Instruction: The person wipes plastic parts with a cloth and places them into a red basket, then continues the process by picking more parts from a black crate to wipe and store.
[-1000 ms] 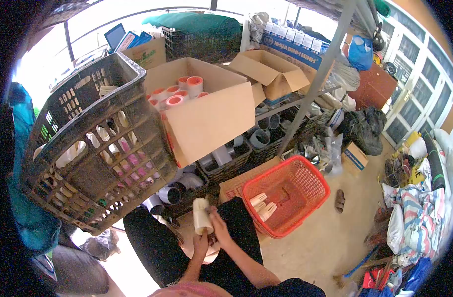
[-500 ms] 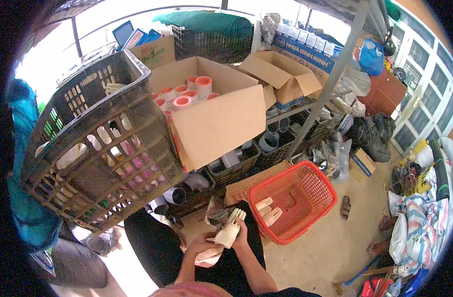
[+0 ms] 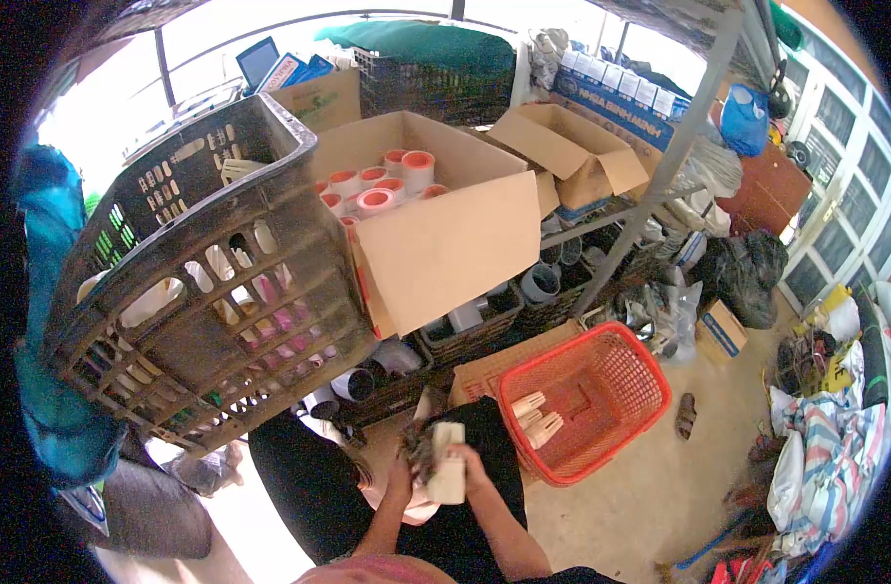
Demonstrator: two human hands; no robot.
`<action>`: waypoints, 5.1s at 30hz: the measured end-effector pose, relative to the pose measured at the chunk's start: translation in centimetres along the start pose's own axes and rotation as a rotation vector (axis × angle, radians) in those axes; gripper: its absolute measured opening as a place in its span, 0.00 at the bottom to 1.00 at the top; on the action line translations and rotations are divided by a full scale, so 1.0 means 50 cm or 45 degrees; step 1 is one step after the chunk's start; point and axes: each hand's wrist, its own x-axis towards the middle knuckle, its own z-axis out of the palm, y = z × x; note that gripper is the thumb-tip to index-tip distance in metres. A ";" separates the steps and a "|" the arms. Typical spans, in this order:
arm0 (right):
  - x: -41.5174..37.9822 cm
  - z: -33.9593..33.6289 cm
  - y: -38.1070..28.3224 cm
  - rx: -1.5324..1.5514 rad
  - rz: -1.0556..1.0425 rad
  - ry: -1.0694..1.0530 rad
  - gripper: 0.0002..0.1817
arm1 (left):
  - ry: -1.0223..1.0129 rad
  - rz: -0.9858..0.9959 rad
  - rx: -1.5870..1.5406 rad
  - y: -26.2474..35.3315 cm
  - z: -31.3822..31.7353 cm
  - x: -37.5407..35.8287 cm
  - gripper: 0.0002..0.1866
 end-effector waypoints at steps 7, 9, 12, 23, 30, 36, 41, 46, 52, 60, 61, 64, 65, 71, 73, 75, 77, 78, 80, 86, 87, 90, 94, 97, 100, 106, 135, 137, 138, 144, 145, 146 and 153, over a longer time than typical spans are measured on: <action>0.005 0.052 0.032 -0.124 0.188 0.015 0.16 | -0.190 -0.443 -0.638 0.009 -0.003 -0.018 0.23; 0.013 0.042 0.035 -0.174 0.127 0.036 0.14 | -0.176 -0.304 -0.356 -0.006 0.008 0.002 0.23; 0.007 0.041 0.034 -0.156 0.014 0.095 0.14 | -0.163 -0.292 -0.166 -0.019 0.013 0.002 0.23; 0.057 0.023 0.072 -0.257 -0.446 0.336 0.19 | 0.004 0.040 0.374 0.036 0.019 -0.038 0.33; 0.047 0.010 0.121 -0.299 -0.054 0.046 0.20 | 0.372 0.197 0.008 0.053 0.014 -0.024 0.33; 0.024 0.029 0.066 -0.140 0.094 0.009 0.16 | 0.147 0.302 0.202 -0.017 0.017 -0.008 0.28; 0.043 0.016 0.067 -0.175 -0.038 0.068 0.15 | 0.001 0.292 0.151 0.004 0.020 -0.032 0.27; 0.044 0.013 0.115 -0.619 -0.356 -0.133 0.23 | 0.281 0.210 0.269 0.058 0.010 -0.026 0.26; 0.064 -0.010 0.082 -0.346 -0.150 -0.020 0.26 | -0.063 0.319 0.462 0.052 0.023 -0.065 0.24; 0.051 -0.009 0.146 -1.061 -0.730 -0.123 0.25 | 0.278 0.235 -0.013 0.038 0.003 -0.022 0.26; 0.048 -0.007 0.139 -1.064 -0.727 -0.123 0.25 | 0.280 0.232 -0.015 0.029 0.002 -0.020 0.26; 0.076 -0.005 0.127 -0.782 -0.504 0.122 0.22 | -0.006 0.164 0.311 0.051 0.013 -0.043 0.29; 0.077 -0.017 0.119 -0.781 -0.503 0.119 0.22 | -0.003 0.164 0.311 0.037 0.021 -0.042 0.29; 0.054 -0.010 0.128 -0.925 -0.605 -0.017 0.23 | 0.159 0.537 0.189 0.018 0.016 -0.013 0.28; 0.049 -0.018 0.144 -1.030 -0.602 -0.155 0.25 | 0.208 0.269 0.044 -0.016 -0.005 0.017 0.28; 0.037 0.013 0.126 -1.323 -0.693 -0.086 0.26 | 0.263 0.303 -0.148 -0.043 -0.010 0.035 0.28; 0.049 0.017 0.091 -1.246 -0.746 -0.055 0.27 | 0.168 0.285 0.431 -0.032 0.002 0.008 0.27; 0.081 -0.006 0.083 -1.040 -0.801 0.003 0.28 | 0.082 0.434 0.599 -0.026 0.019 -0.005 0.26; 0.065 0.017 0.057 -0.548 -0.767 0.084 0.30 | -0.027 0.567 0.786 -0.001 0.034 -0.036 0.25; -0.054 0.089 -0.061 -1.129 -1.204 0.294 0.48 | -0.171 1.070 0.805 0.047 0.050 -0.138 0.23; -0.082 0.107 -0.091 -1.235 -1.304 0.367 0.49 | -0.178 1.139 0.926 0.052 0.045 -0.143 0.22; -0.110 0.078 -0.177 -1.467 -1.693 0.718 0.43 | -0.275 0.814 0.642 0.021 0.034 -0.115 0.19; -0.055 -0.056 -0.264 -0.875 -1.559 1.199 0.38 | -0.046 0.658 0.281 0.069 0.072 -0.120 0.18; 0.077 -0.380 -0.315 -0.475 -0.989 1.499 0.44 | 0.149 0.358 0.301 0.087 0.063 -0.106 0.21; 0.082 -0.443 -0.347 -0.492 -0.272 1.384 0.39 | 0.222 0.228 0.062 0.077 0.049 -0.096 0.26; 0.149 -0.489 -0.297 -2.056 0.189 1.233 0.30 | 0.236 0.179 -0.052 0.033 0.050 -0.078 0.27; 0.179 -0.103 0.256 -0.547 0.160 0.227 0.32 | 0.043 1.340 1.251 0.879 -0.115 -0.474 0.15; 0.188 -0.089 0.256 -0.822 0.143 0.356 0.31 | 0.522 1.563 1.391 1.015 -0.106 -0.476 0.23; 0.170 -0.074 0.247 -0.689 0.011 0.190 0.28 | 0.505 1.649 1.587 1.073 -0.109 -0.442 0.22; 0.142 -0.042 0.229 -0.562 0.083 0.214 0.20 | 0.562 1.168 2.623 1.187 -0.194 -0.211 0.23; 0.154 -0.055 0.234 -0.523 0.063 0.173 0.24 | 0.410 0.802 2.555 1.195 -0.192 -0.207 0.23; 0.164 -0.066 0.244 -0.525 0.021 0.198 0.25 | 0.235 0.452 2.453 1.200 -0.188 -0.200 0.23; 0.115 -0.008 0.195 -0.525 0.013 0.329 0.22 | 0.229 0.247 1.640 1.178 -0.197 -0.202 0.39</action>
